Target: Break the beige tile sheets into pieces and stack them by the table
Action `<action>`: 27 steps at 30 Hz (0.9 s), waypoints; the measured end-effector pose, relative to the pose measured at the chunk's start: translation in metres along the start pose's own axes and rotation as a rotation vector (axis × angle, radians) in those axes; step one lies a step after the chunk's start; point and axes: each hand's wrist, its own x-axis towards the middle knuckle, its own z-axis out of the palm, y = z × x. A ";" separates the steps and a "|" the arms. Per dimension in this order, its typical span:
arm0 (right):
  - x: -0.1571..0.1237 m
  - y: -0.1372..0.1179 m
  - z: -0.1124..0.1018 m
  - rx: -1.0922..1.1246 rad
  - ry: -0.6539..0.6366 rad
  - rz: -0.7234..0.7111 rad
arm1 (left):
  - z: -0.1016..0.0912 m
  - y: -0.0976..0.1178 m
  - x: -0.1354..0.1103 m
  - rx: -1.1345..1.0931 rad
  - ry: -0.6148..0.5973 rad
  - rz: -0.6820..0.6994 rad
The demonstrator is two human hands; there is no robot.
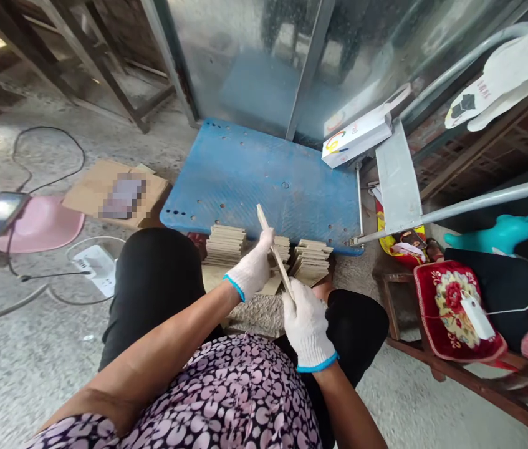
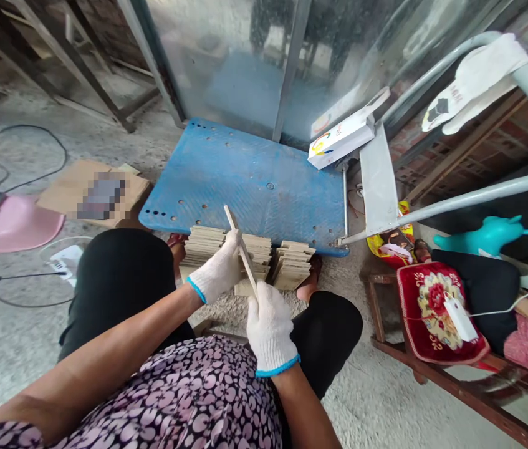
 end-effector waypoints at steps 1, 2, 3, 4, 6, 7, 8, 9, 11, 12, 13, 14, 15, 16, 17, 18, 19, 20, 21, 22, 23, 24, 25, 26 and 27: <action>0.004 0.005 -0.005 0.055 -0.009 0.064 | -0.002 0.000 0.002 0.015 0.009 0.015; 0.008 0.010 -0.010 0.126 -0.025 0.131 | -0.005 0.001 0.003 0.026 0.019 0.036; 0.013 0.014 -0.016 0.214 -0.052 0.191 | -0.009 0.001 0.003 0.029 0.022 0.066; 0.018 0.019 -0.021 0.315 -0.096 0.242 | -0.013 0.001 0.002 0.025 0.010 0.092; 0.026 0.025 -0.028 0.525 -0.206 0.315 | -0.020 0.001 0.000 0.003 -0.027 0.112; 0.028 0.028 -0.028 0.615 -0.256 0.345 | -0.023 0.002 -0.002 -0.014 -0.044 0.106; 0.030 0.030 -0.027 0.681 -0.295 0.369 | -0.026 0.002 -0.003 -0.031 -0.059 0.089; 0.030 0.032 -0.024 0.718 -0.324 0.387 | -0.028 0.003 -0.003 -0.048 -0.067 0.070; 0.029 0.036 -0.015 0.722 -0.360 0.405 | -0.029 0.004 -0.003 -0.066 -0.064 0.045; 0.028 0.038 -0.009 0.701 -0.373 0.405 | -0.028 0.004 -0.002 -0.066 -0.060 0.043; 0.028 0.040 -0.004 0.662 -0.372 0.406 | -0.027 0.004 0.000 -0.061 -0.056 0.046; 0.028 0.041 0.001 0.606 -0.353 0.414 | -0.026 0.003 0.002 -0.052 -0.046 0.053; 0.029 0.042 0.006 0.531 -0.316 0.427 | -0.024 0.001 0.004 -0.043 -0.033 0.063; 0.031 0.042 0.009 0.440 -0.270 0.443 | -0.023 -0.001 0.006 -0.034 -0.018 0.073; 0.034 0.040 0.012 0.345 -0.229 0.459 | -0.022 -0.004 0.009 -0.026 0.000 0.087; 0.038 0.037 0.015 0.260 -0.208 0.474 | -0.021 -0.007 0.011 -0.022 0.017 0.100; 0.042 0.034 0.017 0.197 -0.213 0.487 | -0.020 -0.010 0.012 -0.020 0.031 0.113; 0.047 0.029 0.020 0.158 -0.242 0.491 | -0.020 -0.014 0.014 -0.022 0.042 0.123; 0.051 0.024 0.023 0.140 -0.281 0.491 | -0.020 -0.017 0.015 -0.024 0.046 0.129; 0.056 0.019 0.027 0.132 -0.321 0.493 | -0.020 -0.020 0.016 -0.024 0.051 0.131; 0.060 0.014 0.031 0.130 -0.353 0.495 | -0.020 -0.022 0.016 -0.018 0.053 0.127; 0.063 0.011 0.036 0.129 -0.373 0.501 | -0.021 -0.024 0.017 -0.002 0.059 0.123; 0.065 0.009 0.041 0.133 -0.379 0.509 | -0.022 -0.025 0.018 0.024 0.066 0.118; 0.067 0.009 0.047 0.146 -0.377 0.520 | -0.023 -0.025 0.018 0.057 0.070 0.111; 0.068 0.010 0.053 0.170 -0.375 0.532 | -0.024 -0.026 0.019 0.091 0.068 0.106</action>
